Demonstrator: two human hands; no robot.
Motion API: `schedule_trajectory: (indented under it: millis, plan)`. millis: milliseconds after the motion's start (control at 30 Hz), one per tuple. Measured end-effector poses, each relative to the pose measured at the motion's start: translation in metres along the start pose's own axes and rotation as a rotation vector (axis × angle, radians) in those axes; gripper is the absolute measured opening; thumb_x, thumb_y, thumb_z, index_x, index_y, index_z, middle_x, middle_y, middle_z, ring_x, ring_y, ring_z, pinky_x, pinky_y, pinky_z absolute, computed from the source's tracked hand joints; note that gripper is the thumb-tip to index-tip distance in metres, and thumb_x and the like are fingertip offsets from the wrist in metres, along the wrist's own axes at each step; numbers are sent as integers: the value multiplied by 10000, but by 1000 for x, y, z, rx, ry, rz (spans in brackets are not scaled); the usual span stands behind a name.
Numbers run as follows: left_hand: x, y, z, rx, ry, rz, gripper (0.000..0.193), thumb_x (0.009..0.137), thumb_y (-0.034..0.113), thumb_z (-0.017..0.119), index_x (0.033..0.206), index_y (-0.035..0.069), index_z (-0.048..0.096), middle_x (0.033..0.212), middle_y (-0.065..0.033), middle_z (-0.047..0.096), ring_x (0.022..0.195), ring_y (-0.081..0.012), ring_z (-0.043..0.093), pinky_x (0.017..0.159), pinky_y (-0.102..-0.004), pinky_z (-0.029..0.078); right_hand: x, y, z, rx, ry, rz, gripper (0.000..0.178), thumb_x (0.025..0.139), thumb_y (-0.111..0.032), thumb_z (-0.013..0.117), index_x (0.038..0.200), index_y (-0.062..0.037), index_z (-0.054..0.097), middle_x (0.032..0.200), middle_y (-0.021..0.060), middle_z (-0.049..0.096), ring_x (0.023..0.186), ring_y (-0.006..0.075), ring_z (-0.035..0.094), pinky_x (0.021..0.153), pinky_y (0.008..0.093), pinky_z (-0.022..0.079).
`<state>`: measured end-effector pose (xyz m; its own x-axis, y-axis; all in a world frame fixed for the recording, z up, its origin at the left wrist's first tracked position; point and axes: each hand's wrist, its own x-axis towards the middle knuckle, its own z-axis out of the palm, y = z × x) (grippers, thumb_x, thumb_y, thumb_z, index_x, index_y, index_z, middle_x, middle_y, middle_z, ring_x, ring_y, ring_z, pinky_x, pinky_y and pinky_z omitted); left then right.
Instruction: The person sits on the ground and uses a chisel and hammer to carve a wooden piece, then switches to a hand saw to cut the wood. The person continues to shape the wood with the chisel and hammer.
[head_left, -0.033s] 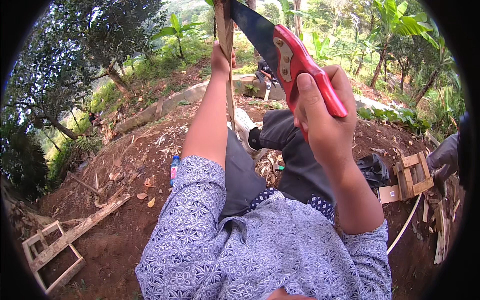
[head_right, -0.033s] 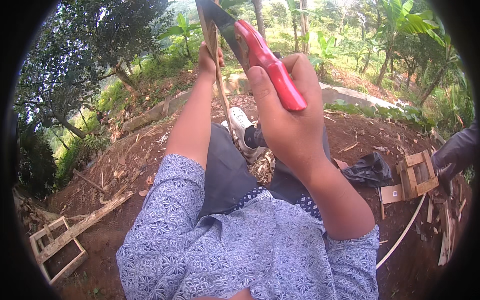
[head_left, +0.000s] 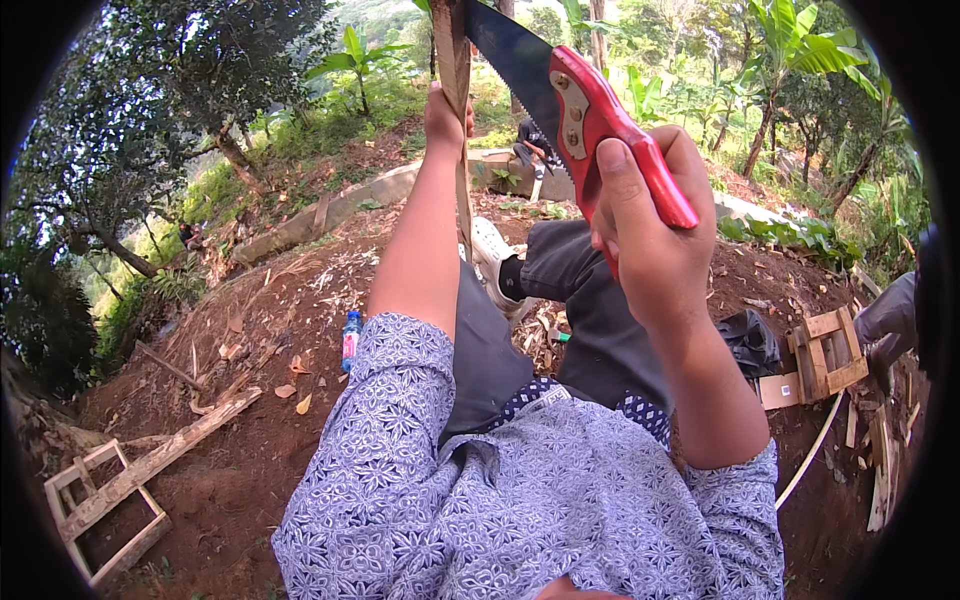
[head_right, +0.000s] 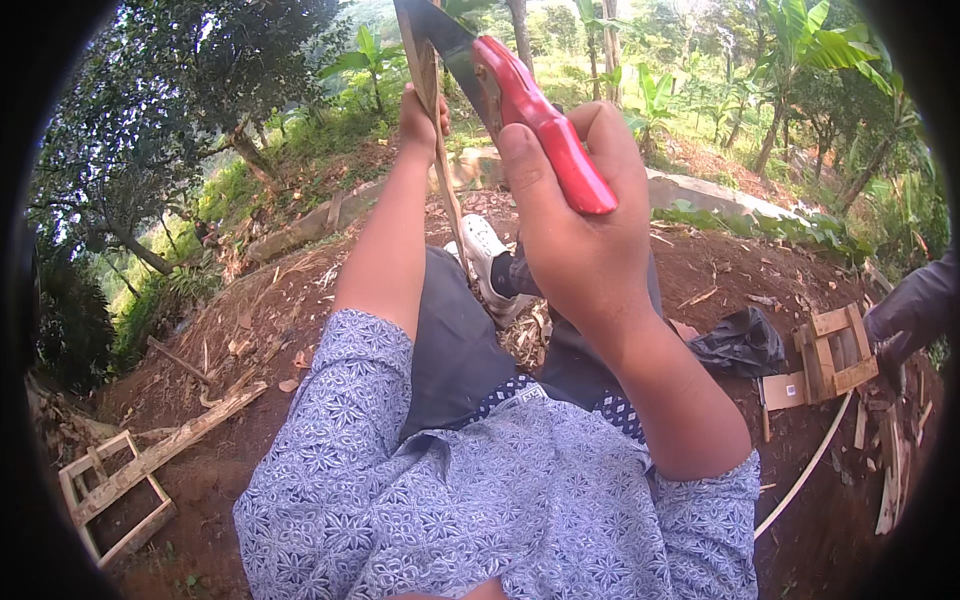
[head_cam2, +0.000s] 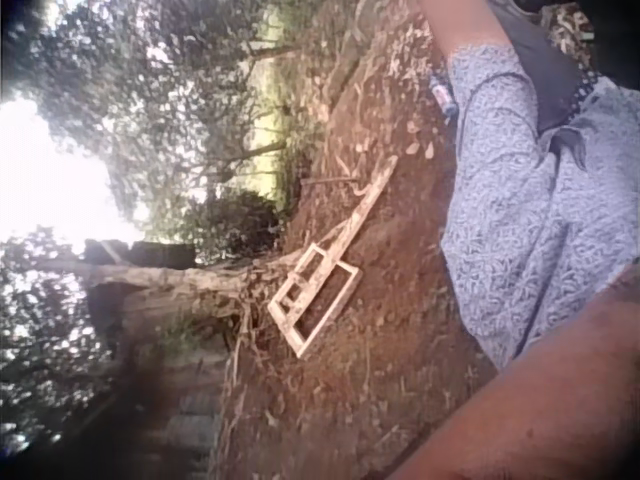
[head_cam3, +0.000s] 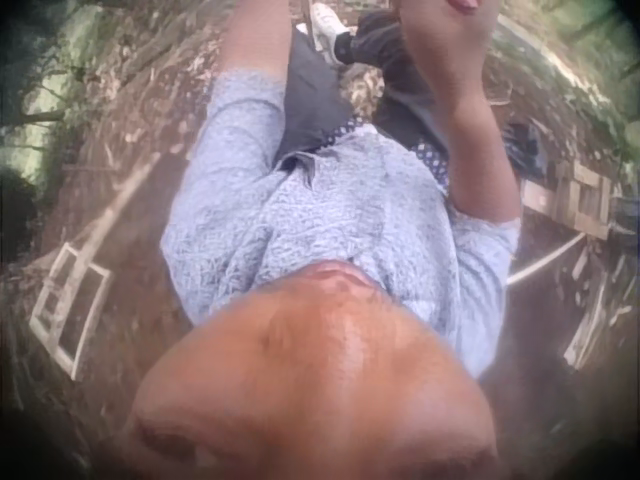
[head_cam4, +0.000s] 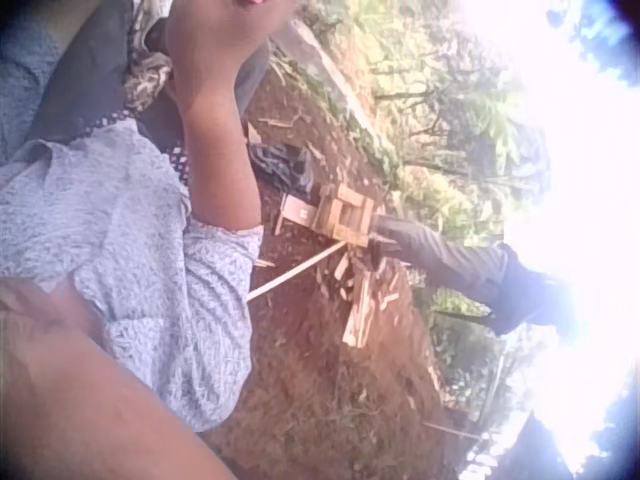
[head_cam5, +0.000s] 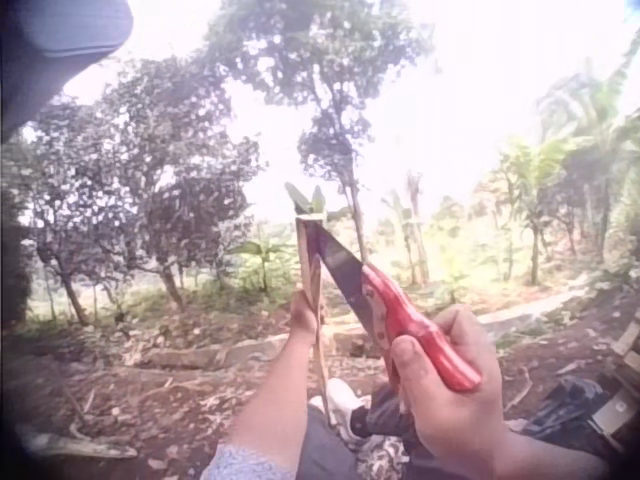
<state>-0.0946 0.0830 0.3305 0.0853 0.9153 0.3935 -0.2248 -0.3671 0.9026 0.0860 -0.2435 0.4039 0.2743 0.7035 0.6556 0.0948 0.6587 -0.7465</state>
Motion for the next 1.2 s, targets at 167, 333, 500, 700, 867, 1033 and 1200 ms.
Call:
schedule_trajectory:
  millis: [167,333,500,700,867,1033,1200]
  plan:
    - [-17,-16,68,-66,-33,24,597,1048,541,232,799,100,549,584,-33,486,475,-165,459,464,-326,384,112,51,41,-67,168,-192,270,1005,-239,685,885,-64,517,626,-4,553,489,62,494,461,231,391]
    - [-11,-15,58,-55,8,0,539,1018,504,276,797,92,545,569,-43,486,465,-168,447,465,-320,372,136,56,51,162,130,-44,206,1011,-216,643,886,-79,553,643,-13,548,516,89,510,480,247,401]
    - [21,-13,10,-57,138,-26,490,1002,462,297,759,99,518,585,-51,492,459,-168,450,449,-327,372,43,68,24,212,53,37,253,977,-204,725,893,-41,552,755,-7,562,669,34,475,586,243,410]
    - [10,-4,18,26,45,-16,368,962,388,353,792,98,504,591,-51,488,461,-158,450,445,-313,371,6,10,-14,162,31,100,224,991,-168,696,876,-39,554,718,-6,570,632,35,511,561,222,392]
    - [-1,-21,86,37,-50,17,469,982,486,329,789,94,501,583,-40,486,451,-158,447,427,-312,364,138,74,25,-103,202,-357,191,926,-168,663,779,-64,601,609,66,595,480,151,556,483,281,433]
    - [23,-22,37,58,-74,45,413,1001,427,376,775,104,500,574,-24,478,448,-129,467,396,-266,417,144,77,49,45,240,-50,369,856,-270,771,934,13,548,895,233,645,853,393,657,792,465,518]
    - [32,-17,19,87,-52,25,431,993,445,364,773,103,507,573,-33,484,445,-140,467,405,-279,413,79,82,42,85,215,-126,338,869,-189,751,908,-14,465,717,196,602,678,418,628,654,491,484]
